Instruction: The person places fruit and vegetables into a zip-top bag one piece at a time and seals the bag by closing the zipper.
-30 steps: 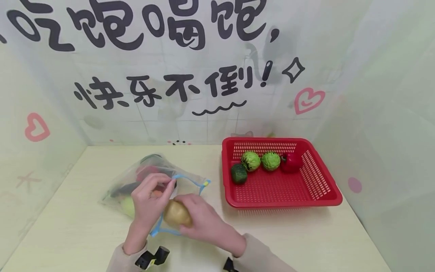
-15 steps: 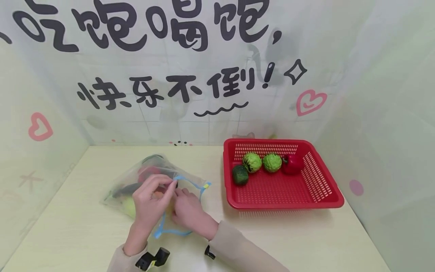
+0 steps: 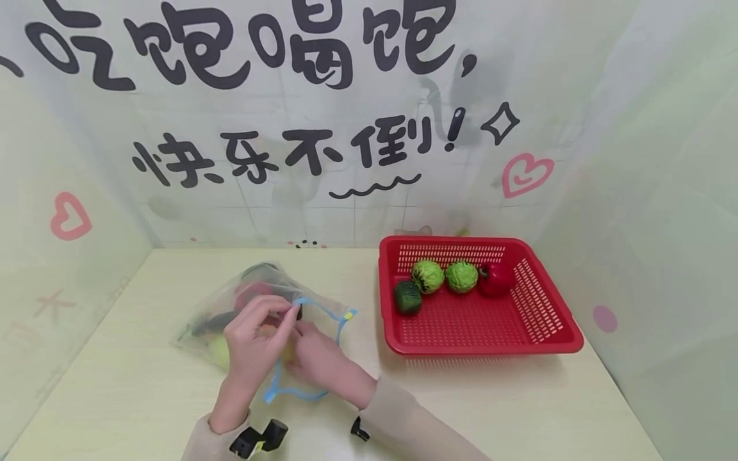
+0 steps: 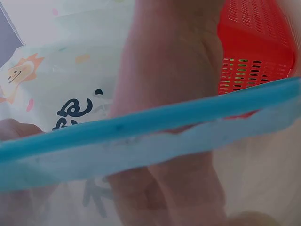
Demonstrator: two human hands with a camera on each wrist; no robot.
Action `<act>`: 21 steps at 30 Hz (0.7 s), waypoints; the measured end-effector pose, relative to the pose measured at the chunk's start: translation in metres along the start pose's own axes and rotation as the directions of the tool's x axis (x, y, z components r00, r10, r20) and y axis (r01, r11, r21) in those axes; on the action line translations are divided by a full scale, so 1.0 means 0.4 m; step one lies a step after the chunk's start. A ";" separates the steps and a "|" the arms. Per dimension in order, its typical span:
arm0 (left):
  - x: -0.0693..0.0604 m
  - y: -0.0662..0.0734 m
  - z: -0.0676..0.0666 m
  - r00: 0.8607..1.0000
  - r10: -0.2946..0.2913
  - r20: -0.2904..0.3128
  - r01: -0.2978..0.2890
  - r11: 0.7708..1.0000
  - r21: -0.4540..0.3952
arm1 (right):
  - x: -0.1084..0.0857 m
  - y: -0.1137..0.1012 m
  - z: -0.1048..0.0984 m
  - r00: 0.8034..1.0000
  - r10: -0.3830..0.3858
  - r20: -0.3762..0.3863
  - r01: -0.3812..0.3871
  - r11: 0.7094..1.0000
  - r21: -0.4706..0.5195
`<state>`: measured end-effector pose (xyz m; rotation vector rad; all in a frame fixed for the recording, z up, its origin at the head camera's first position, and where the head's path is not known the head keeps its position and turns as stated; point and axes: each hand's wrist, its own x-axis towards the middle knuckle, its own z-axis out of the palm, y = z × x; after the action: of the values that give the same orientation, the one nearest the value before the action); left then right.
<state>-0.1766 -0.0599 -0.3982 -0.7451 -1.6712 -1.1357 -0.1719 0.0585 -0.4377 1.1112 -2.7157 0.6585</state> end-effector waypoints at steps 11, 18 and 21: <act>0.003 -0.004 0.002 1.000 0.001 0.004 -0.001 0.999 -0.046 | -0.113 0.021 -0.179 0.981 0.005 -0.196 0.042 0.972 0.231; 0.002 -0.004 0.002 1.000 0.007 0.007 -0.007 0.999 -0.046 | -0.125 0.115 -0.299 0.944 0.251 -0.212 -0.207 0.956 0.209; 0.002 -0.004 0.002 1.000 0.003 0.010 -0.003 0.999 -0.046 | -0.115 0.169 -0.344 0.915 0.368 -0.165 -0.342 0.925 0.169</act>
<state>-0.1784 -0.0598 -0.3982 -0.7834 -1.6564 -1.1734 -0.1912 0.1914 -0.3506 0.5342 -2.7533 0.9607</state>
